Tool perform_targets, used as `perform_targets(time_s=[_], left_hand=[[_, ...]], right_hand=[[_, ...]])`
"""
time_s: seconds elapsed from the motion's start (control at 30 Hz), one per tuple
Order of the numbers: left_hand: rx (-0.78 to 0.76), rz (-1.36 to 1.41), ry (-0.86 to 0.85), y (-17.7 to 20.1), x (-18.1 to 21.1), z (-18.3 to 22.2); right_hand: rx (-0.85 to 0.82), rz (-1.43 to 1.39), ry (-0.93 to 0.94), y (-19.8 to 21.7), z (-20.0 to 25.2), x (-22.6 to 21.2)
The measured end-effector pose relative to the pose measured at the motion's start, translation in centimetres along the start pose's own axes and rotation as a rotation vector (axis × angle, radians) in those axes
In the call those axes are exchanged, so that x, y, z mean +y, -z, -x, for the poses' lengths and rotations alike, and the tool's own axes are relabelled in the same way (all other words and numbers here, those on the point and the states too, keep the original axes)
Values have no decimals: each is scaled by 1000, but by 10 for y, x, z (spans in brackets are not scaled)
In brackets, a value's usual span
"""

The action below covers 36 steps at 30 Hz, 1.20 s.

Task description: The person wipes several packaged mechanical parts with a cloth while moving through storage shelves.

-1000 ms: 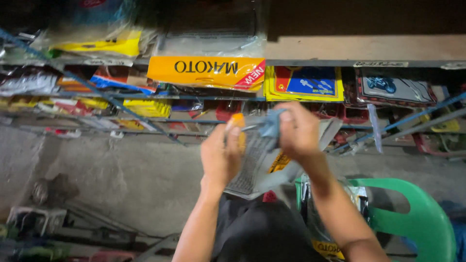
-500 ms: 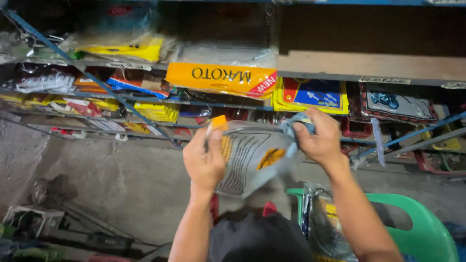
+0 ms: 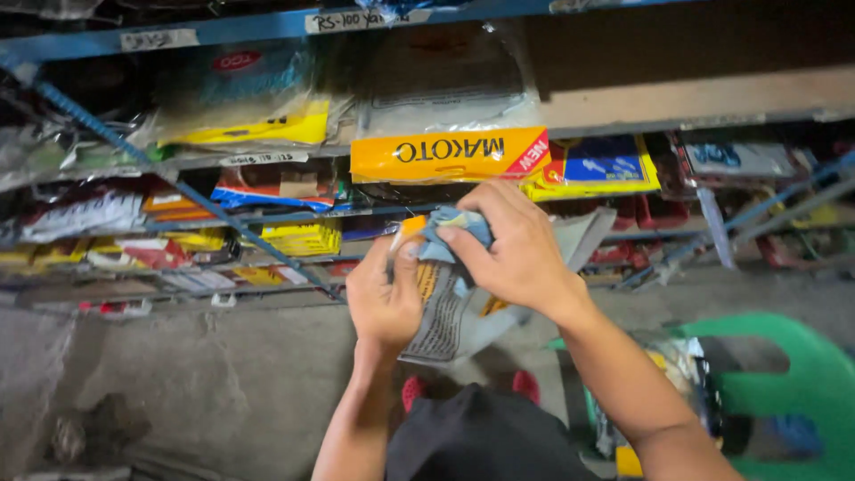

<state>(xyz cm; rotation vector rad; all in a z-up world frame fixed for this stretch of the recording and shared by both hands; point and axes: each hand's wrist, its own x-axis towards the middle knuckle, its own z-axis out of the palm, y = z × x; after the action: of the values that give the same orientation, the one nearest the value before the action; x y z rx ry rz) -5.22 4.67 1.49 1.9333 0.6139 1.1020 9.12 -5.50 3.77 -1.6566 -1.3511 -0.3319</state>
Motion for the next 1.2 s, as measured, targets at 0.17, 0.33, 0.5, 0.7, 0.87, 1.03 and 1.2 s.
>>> perform_targets(time_s=[0.17, 0.33, 0.5, 0.7, 0.87, 1.03, 1.2], left_hand=[[-51, 112, -43, 31, -24, -9], [-70, 140, -27, 57, -48, -19], [-101, 233, -4, 68, -76, -35], [-227, 350, -2, 55, -64, -39], [-228, 386, -1, 35, -58, -36], [-210, 397, 29, 13, -48, -27], [-183, 344, 43, -15, -10, -7]], right_hand=[[-50, -27, 51, -13, -5, -22], [-98, 11, 17, -15, 8, -23], [-149, 42, -149, -6, 40, -6], [-142, 204, -78, 6, 75, 19], [-146, 243, -63, 44, 82, 34], [-198, 239, -57, 82, 97, 70], [-201, 107, -228, 113, 112, 93]])
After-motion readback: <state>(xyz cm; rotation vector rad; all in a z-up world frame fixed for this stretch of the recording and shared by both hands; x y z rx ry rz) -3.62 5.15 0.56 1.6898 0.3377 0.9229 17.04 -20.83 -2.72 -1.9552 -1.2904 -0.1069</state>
